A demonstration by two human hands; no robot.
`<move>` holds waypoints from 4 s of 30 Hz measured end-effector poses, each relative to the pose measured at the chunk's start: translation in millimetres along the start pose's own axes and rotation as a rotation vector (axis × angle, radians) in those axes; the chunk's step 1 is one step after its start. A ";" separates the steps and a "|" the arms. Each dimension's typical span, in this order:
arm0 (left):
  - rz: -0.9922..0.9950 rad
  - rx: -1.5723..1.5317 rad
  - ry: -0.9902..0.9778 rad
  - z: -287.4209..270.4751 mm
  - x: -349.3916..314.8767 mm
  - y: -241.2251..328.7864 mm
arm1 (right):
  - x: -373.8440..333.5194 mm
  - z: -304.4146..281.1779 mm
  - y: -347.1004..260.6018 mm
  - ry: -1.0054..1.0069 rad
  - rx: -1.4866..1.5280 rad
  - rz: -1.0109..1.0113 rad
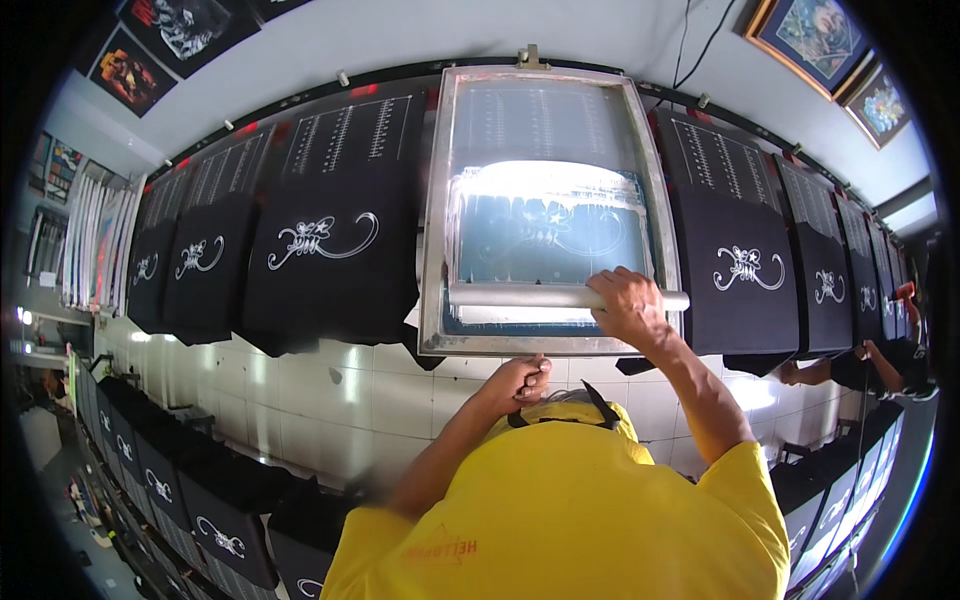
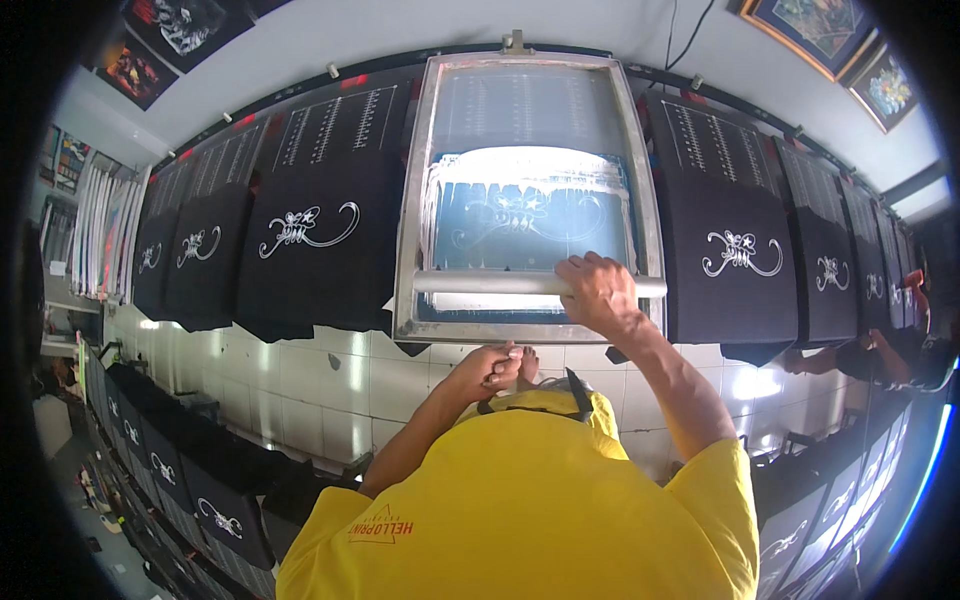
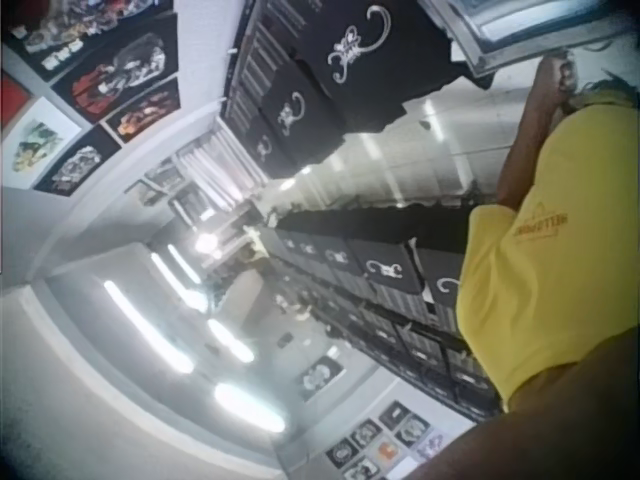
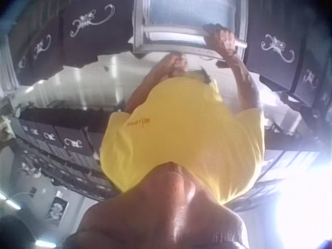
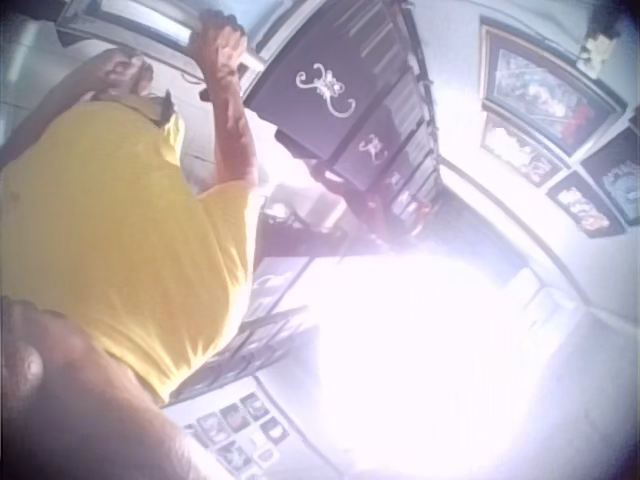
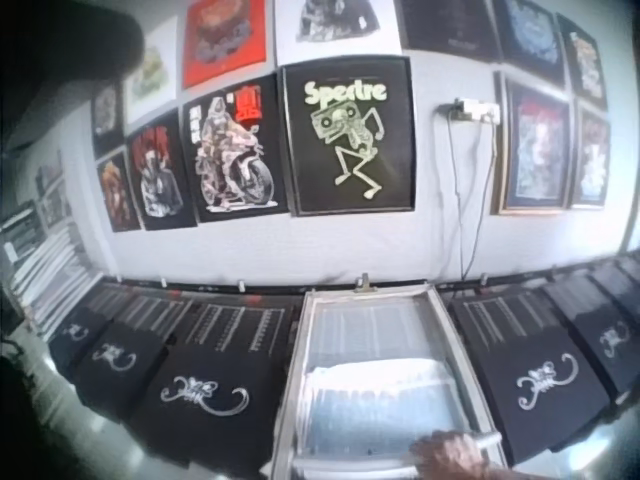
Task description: The person performs screen printing on black shirts by lowering a mesh screen, using a squeegee to apply white ink, and then moving to the next shirt in the row.
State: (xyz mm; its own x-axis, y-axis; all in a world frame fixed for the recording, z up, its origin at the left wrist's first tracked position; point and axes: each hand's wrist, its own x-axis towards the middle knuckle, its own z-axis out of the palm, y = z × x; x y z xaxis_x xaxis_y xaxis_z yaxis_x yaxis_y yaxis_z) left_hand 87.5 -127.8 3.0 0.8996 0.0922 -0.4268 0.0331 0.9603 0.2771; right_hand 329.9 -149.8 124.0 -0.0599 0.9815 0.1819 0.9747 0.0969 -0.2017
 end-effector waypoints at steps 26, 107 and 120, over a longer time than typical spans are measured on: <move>-0.015 0.016 0.107 13.7 -3.9 -0.2 | -21.3 16.1 -23.1 0.040 -0.102 -0.050; 0.782 2.211 0.717 57.2 -63.1 138.1 | -64.3 -4.9 50.8 0.237 -0.096 0.115; 0.728 2.309 0.648 17.8 -82.7 59.3 | -126.0 27.8 2.4 0.121 -0.075 0.174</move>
State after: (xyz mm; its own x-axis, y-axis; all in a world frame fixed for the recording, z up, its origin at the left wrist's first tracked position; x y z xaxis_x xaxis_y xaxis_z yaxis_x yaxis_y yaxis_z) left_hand 22.8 -83.1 70.0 0.8176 0.5585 0.1403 0.5060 -0.8130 0.2880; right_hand 333.8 -268.7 73.8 0.1321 0.9549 0.2659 0.9817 -0.0888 -0.1686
